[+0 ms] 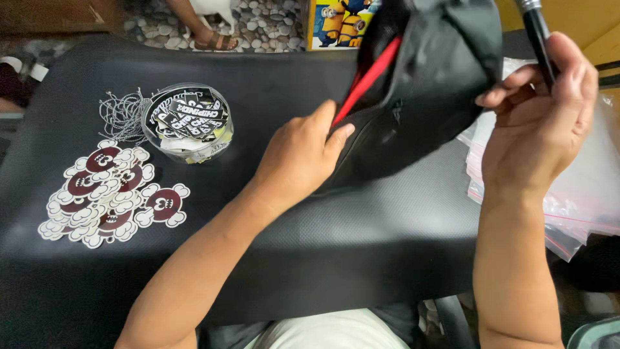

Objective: The person attaches a character tag to a gray bag using a cord and then uses a brush to clean the surface of the bag.

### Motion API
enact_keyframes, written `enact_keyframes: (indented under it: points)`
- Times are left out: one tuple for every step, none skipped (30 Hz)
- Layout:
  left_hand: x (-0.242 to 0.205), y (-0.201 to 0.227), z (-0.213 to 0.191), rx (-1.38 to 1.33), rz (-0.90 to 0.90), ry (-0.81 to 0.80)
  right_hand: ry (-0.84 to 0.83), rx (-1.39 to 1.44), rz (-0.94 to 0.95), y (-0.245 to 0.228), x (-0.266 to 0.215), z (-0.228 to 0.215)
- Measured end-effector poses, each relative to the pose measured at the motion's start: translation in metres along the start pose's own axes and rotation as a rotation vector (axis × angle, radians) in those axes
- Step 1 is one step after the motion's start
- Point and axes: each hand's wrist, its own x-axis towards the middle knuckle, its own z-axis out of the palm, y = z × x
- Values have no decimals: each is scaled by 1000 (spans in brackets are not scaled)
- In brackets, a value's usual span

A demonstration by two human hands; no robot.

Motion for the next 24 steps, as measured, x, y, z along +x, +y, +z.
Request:
enact_keyframes:
  points:
    - [4,-5,-3,-2,-4,1,-4,-2,2,5,-1,-8]
    - [8,-10,-6,-137,-72,-77,-80,-57,-114,11,-3,-15]
    - [12,-15,-9,-273,-138,-155,-153,-112,-232,16,-5,-22]
    - [13,-23,-3,-271,-140,-153,-154,-109,-232,22,-9,-24]
    - [14,-32,4,-362,-251,-227,-113,-118,-113,28,-14,-26]
    - [14,-39,11,-453,-363,-303,-69,-126,6,34,-20,-29]
    - [14,-51,18,-453,-364,-301,-71,-126,6,43,-24,-34]
    - [14,-63,25,-510,-444,-378,-98,-193,23,52,-28,-38]
    - [14,-75,33,-566,-523,-455,-125,-261,40,62,-32,-41]
    - [15,-80,33,-567,-527,-452,-130,-260,42,62,-38,-41]
    - [15,-85,34,-599,-558,-443,-194,-302,60,63,-44,-41]
    - [15,-89,35,-631,-589,-436,-257,-345,78,64,-51,-41]
    - [14,-95,40,-634,-594,-435,-261,-345,82,65,-54,-43]
    - [14,-101,45,-538,-593,-417,-364,-305,192,66,-57,-44]
    - [15,-107,49,-441,-591,-399,-466,-264,302,66,-60,-45]
    - [13,-117,59,-440,-593,-400,-466,-263,305,79,-53,-44]
    - [10,-127,68,-469,-556,-362,-565,-271,199,91,-45,-44]
    - [10,-137,77,-495,-514,-323,-661,-278,87,102,-37,-43]
    - [11,-144,83,-493,-512,-324,-659,-276,86,107,-26,-39]
    - [11,-150,90,-525,-507,-314,-527,-591,-268,110,-15,-37]
    - [11,-157,97,-557,-502,-304,-379,-890,-625,114,-4,-35]
    - [11,-155,96,-556,-500,-304,-377,-890,-627,113,-8,-29]
    - [12,-154,96,-562,-516,-294,-415,-643,-394,111,-11,-24]
    - [10,-153,95,-567,-536,-284,-453,-390,-159,110,-16,-18]
